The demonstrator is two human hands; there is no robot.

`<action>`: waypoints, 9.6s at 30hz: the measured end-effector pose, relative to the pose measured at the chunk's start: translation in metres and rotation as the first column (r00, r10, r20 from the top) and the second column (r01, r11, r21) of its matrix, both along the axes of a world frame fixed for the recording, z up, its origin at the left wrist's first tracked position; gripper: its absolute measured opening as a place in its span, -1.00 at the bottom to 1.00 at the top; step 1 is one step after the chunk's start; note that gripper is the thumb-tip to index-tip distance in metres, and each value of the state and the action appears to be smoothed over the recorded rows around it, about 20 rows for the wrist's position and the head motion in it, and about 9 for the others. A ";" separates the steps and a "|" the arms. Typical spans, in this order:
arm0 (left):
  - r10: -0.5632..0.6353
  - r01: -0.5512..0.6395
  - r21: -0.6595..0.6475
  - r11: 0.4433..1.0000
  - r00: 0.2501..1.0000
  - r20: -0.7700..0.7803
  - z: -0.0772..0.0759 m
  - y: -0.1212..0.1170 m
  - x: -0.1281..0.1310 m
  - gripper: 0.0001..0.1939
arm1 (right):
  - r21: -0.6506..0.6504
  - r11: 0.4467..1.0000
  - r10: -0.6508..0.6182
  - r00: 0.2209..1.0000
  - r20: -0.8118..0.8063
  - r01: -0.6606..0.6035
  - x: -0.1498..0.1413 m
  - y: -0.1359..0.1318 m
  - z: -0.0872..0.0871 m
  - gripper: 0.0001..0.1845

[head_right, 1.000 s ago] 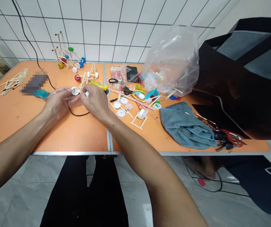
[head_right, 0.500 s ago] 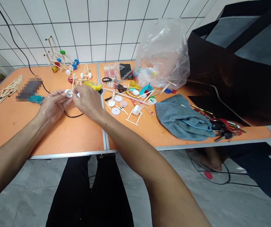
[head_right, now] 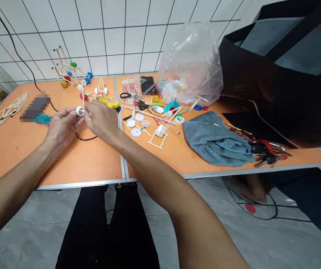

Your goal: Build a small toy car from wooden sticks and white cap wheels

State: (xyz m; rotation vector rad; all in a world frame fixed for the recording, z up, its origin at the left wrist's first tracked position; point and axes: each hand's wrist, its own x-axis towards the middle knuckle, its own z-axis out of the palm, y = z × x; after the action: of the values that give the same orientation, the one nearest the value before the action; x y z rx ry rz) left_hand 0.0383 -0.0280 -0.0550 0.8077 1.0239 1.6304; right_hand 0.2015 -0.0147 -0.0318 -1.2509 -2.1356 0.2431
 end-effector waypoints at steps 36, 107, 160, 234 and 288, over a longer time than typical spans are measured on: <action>-0.006 0.018 -0.062 0.998 0.982 0.187 -0.007 -0.004 0.010 -0.79 | 0.182 0.972 0.115 0.976 0.183 -0.149 0.010 0.015 -0.012 -0.73; 0.040 -0.027 -0.091 0.996 0.989 0.143 -0.008 0.008 0.003 -0.74 | -0.124 0.974 0.141 0.936 -0.323 -0.189 0.014 0.037 -0.022 -0.82; -0.156 0.157 0.002 0.988 0.986 0.053 0.001 0.007 -0.008 -0.76 | -0.219 0.880 0.291 0.843 -0.452 -0.422 0.034 0.045 -0.011 -0.43; 0.062 -0.065 -0.003 0.998 0.960 -0.273 -0.022 0.001 0.004 -0.78 | 0.040 0.993 0.110 0.989 0.094 -0.115 0.017 0.022 -0.023 -0.72; 0.040 -0.047 -0.155 0.987 0.998 -0.045 -0.004 -0.004 0.008 -0.76 | -0.056 0.995 0.094 0.968 0.231 -0.083 0.014 0.014 -0.007 -0.66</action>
State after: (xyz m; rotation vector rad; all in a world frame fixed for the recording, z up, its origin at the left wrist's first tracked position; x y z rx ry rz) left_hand 0.0466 -0.0316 -0.0586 0.7215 1.1903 1.5540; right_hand 0.2157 -0.0005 -0.0384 -1.2648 -2.4024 0.1913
